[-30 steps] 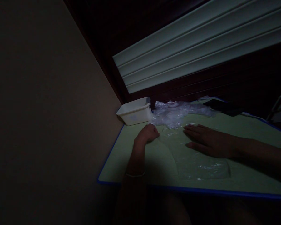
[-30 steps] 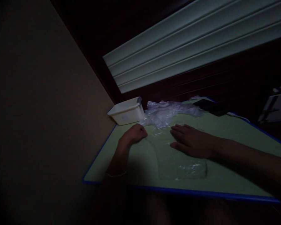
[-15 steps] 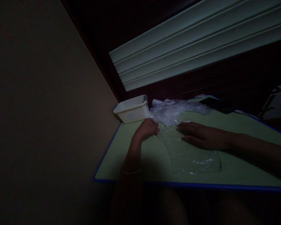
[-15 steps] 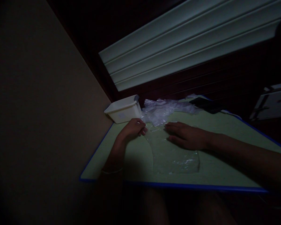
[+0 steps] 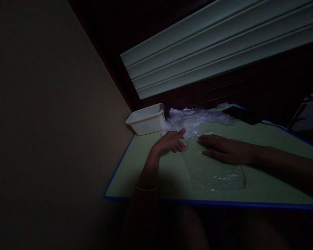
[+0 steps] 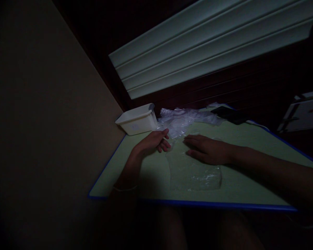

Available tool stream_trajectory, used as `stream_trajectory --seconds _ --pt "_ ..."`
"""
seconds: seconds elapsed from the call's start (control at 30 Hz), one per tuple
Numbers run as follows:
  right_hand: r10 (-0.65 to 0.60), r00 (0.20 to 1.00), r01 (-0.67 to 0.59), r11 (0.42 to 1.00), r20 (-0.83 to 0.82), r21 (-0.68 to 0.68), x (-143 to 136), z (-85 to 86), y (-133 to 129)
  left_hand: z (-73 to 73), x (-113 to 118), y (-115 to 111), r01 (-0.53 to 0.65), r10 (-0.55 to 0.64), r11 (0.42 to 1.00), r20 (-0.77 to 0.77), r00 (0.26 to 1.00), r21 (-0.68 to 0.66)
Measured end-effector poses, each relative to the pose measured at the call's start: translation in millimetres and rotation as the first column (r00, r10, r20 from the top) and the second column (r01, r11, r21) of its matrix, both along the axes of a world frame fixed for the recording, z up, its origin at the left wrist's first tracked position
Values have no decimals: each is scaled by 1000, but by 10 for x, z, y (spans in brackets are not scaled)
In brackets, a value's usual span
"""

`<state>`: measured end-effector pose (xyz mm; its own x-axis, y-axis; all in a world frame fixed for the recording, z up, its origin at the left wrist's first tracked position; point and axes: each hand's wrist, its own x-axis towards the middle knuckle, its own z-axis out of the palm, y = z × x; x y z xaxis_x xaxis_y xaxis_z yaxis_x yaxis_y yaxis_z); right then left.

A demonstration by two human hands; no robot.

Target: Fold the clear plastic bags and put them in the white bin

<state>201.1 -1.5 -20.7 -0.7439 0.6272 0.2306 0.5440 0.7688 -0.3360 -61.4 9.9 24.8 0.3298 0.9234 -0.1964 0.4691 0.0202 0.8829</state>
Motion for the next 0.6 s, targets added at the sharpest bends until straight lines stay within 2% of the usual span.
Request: stream_trajectory --seconds 0.17,0.37,0.6 --pt "32 997 -33 999 -65 -6 -2 11 -5 -6 13 -10 8 -8 1000 -24 1000 -18" --pt "10 998 -10 1000 -60 3 -27 41 -43 9 22 -24 56 -56 998 -29 998 4" --pt "122 990 -116 989 -75 88 -83 -7 -44 -10 29 -14 53 -50 998 -53 997 39"
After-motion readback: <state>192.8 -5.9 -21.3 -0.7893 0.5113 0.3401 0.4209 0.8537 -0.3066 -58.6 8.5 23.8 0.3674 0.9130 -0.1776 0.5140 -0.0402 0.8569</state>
